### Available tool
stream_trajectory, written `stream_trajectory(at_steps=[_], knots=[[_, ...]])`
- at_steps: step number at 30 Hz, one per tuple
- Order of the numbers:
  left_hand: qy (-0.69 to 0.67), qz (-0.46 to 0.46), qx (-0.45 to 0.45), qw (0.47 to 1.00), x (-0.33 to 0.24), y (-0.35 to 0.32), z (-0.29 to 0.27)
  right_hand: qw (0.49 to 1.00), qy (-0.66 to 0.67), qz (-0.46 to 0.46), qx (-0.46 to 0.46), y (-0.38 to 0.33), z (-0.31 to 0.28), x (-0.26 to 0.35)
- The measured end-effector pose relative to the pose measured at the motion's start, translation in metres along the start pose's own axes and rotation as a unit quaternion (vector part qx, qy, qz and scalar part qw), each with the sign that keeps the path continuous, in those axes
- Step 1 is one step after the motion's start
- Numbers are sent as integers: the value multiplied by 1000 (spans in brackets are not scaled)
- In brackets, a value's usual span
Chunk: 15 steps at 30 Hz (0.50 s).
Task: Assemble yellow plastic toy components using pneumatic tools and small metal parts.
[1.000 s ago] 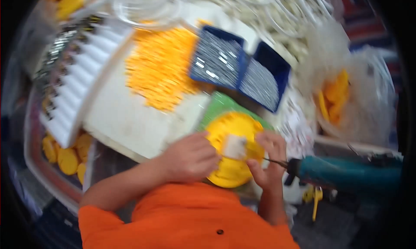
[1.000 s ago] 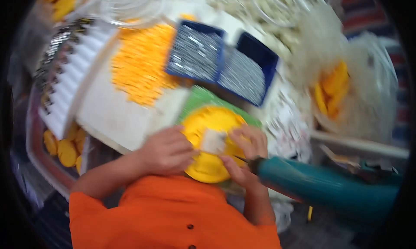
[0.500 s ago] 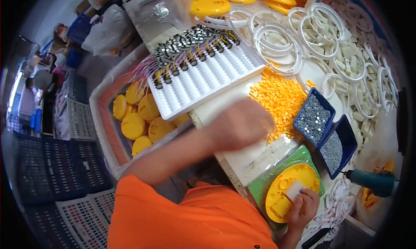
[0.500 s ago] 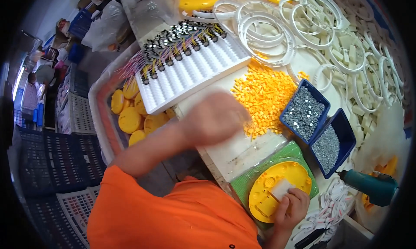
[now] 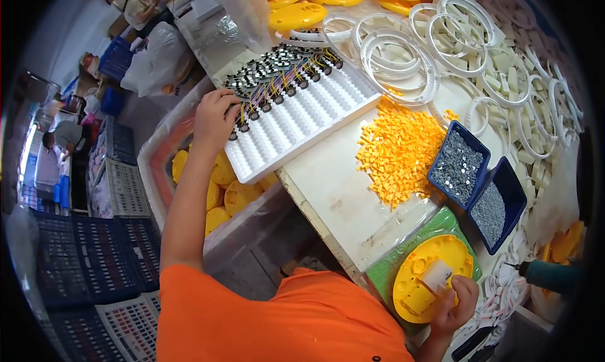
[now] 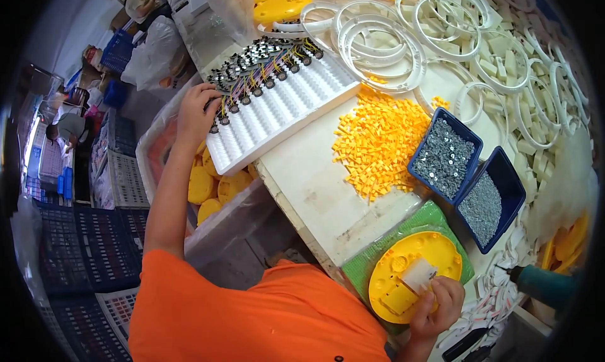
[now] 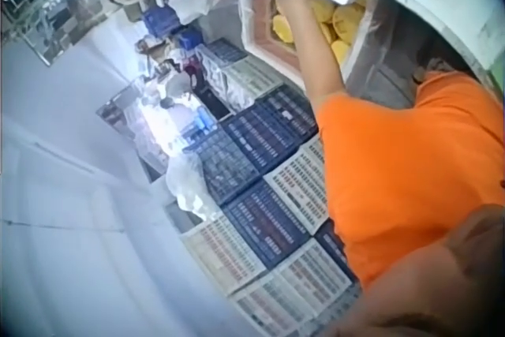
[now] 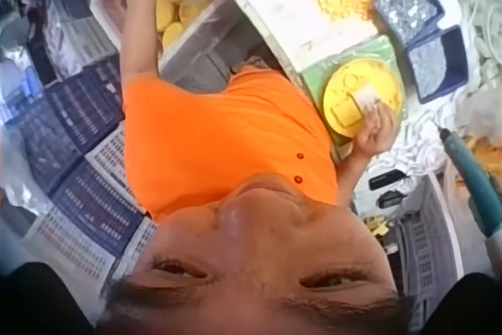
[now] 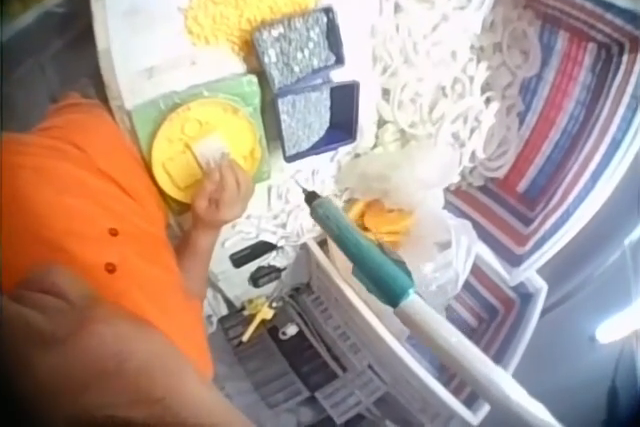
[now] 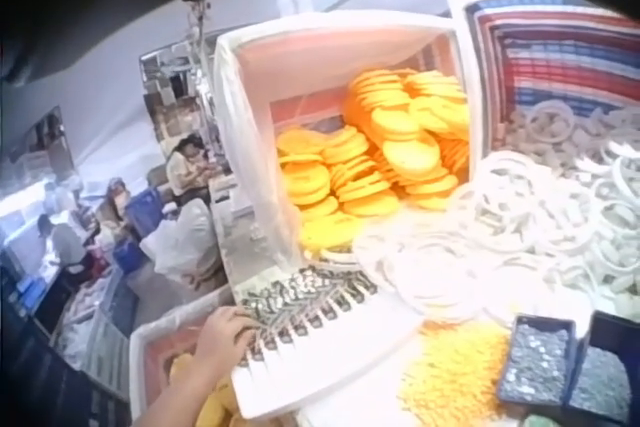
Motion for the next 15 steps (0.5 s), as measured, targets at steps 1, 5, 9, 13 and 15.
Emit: stream_trajectory(at_steps=[1, 5, 9, 13, 15], knots=[[-1, 1, 2, 1000, 0, 0, -1, 1000, -1, 2, 1, 0, 0, 0], [-48, 25, -53, 997, -6, -9, -30, 1000, -8, -25, -13, 3, -6, 10], [-163, 37, -134, 977, -37, -27, -82, 997, -4, -57, -47, 9, -20, 22], [-251, 86, -121, 957, -112, -44, -108, 993, 87, -38, -62, 35, -20, 45], [-407, 116, -34, 906, -153, -54, -100, 989, 140, -34, 33, 57, 5, 57]])
Point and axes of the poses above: each hand's wrist, its own y-axis towards the middle knuckle, its own z-axis out of the palm, x = y × z, the point moved 10 cm from there along y, towards the middle knuckle, and after that the axes turned 15 degrees about -z, right-handed, at the moved point
